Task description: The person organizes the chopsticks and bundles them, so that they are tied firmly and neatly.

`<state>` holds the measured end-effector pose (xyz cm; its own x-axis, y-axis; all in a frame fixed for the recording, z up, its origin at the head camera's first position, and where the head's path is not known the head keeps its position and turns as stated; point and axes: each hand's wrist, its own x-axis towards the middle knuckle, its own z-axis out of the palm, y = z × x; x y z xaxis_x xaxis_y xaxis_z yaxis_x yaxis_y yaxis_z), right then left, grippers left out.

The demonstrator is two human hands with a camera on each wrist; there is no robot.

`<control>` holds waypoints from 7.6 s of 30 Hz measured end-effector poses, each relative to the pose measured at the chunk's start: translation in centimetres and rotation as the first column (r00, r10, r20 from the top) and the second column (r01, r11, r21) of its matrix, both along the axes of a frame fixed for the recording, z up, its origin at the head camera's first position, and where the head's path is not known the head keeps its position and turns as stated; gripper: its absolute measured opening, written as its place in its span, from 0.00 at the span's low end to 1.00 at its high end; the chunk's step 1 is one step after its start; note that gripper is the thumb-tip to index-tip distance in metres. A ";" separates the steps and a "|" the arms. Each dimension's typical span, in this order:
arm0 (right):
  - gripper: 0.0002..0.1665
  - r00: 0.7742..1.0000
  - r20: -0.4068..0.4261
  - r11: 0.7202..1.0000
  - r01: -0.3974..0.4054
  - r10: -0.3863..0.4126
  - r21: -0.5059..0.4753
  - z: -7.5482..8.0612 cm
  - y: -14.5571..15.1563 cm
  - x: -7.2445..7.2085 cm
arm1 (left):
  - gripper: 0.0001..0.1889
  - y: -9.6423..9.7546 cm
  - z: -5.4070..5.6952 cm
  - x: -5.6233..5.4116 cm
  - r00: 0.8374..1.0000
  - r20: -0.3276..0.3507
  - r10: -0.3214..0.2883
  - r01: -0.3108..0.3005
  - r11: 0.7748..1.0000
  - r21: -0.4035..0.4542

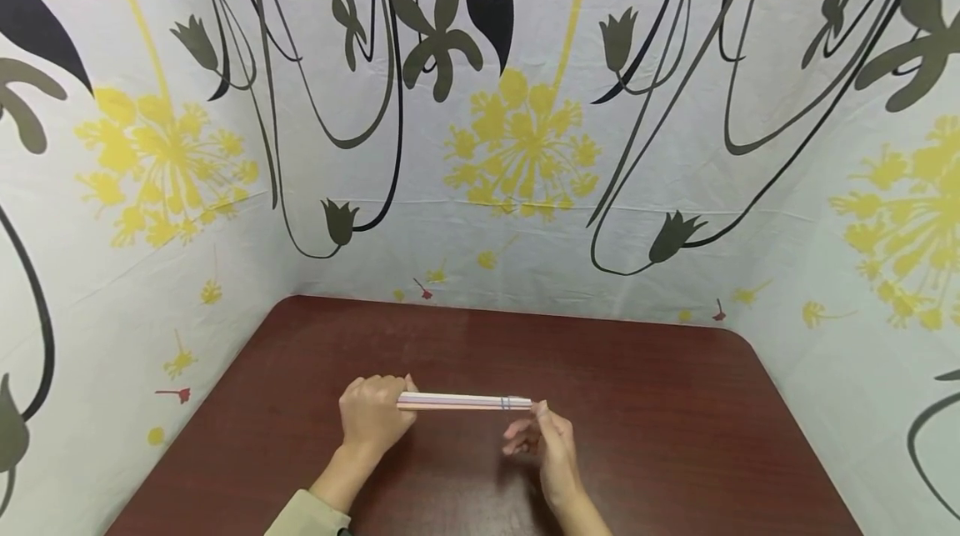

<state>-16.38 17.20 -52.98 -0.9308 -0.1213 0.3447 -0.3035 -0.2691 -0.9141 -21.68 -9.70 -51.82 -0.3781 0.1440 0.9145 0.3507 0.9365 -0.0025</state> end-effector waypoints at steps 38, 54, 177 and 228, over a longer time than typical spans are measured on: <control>0.07 0.971 -0.115 0.973 0.220 -0.211 0.070 2.3 -0.7 -0.7 | 0.19 -0.6 0.2 0.3 0.999 0.034 -0.016 0.017 0.999 -0.044; 0.15 0.913 -0.407 0.924 0.173 -0.021 0.341 3.2 0.4 -1.7 | 0.20 0.4 1.0 0.6 0.999 0.000 -0.039 0.039 0.996 -0.076; 0.16 0.629 -0.767 0.473 0.641 0.127 0.605 5.1 -0.9 -0.5 | 0.12 1.5 1.1 1.3 0.997 -0.018 -0.076 0.074 0.992 -0.103; 0.11 0.781 -0.623 0.435 0.543 0.054 0.718 -2.3 4.1 -5.3 | 0.19 -3.5 -2.5 -1.1 0.678 0.707 -0.202 0.331 0.943 -0.047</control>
